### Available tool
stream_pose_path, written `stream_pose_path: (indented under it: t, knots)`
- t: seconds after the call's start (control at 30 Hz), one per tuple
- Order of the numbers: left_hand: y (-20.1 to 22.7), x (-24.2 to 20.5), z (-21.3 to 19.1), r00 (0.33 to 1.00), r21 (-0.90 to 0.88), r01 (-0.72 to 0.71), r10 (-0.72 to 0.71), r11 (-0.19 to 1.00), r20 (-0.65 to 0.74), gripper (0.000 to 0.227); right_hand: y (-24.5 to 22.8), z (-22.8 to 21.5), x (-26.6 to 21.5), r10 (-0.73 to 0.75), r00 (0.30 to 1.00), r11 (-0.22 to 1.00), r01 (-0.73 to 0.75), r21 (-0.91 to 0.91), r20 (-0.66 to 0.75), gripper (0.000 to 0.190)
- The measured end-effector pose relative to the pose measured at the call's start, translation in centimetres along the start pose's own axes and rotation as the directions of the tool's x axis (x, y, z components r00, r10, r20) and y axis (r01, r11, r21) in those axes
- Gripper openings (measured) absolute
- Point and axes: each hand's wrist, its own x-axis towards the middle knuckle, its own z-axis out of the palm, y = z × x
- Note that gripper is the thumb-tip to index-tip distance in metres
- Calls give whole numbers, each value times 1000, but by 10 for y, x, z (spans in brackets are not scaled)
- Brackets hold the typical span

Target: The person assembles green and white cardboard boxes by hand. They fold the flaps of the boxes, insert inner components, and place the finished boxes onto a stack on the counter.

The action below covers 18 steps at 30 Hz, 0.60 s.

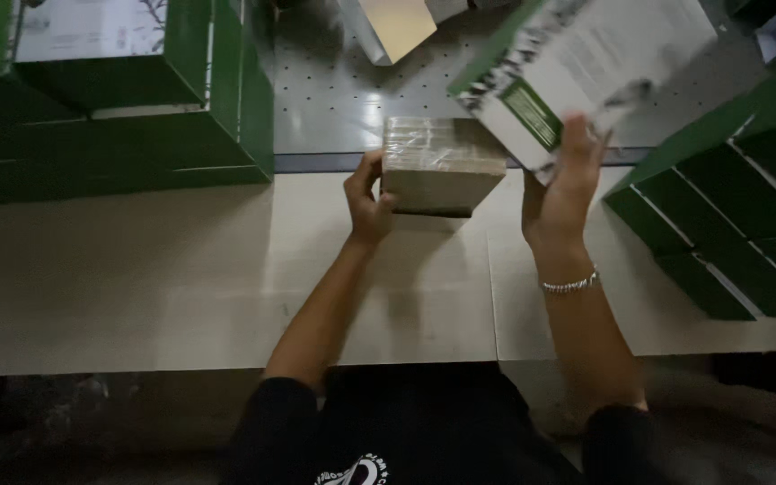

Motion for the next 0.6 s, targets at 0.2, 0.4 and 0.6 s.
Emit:
stream_pose_path:
  t: [0.2, 0.4, 0.6]
  knots:
    - [16, -1, 7, 999, 96, -44, 44, 994, 3, 80, -15, 43, 21, 145, 960, 981, -107, -164, 241, 78]
    - [85, 30, 4, 996, 75, -63, 58, 995, 65, 82, 44, 6, 14, 30, 991, 999, -34, 24, 134, 49]
    - [112, 57, 26, 990, -160, 69, -48, 985, 135, 74, 97, -56, 34, -388, 847, 780, 512, -360, 364, 15]
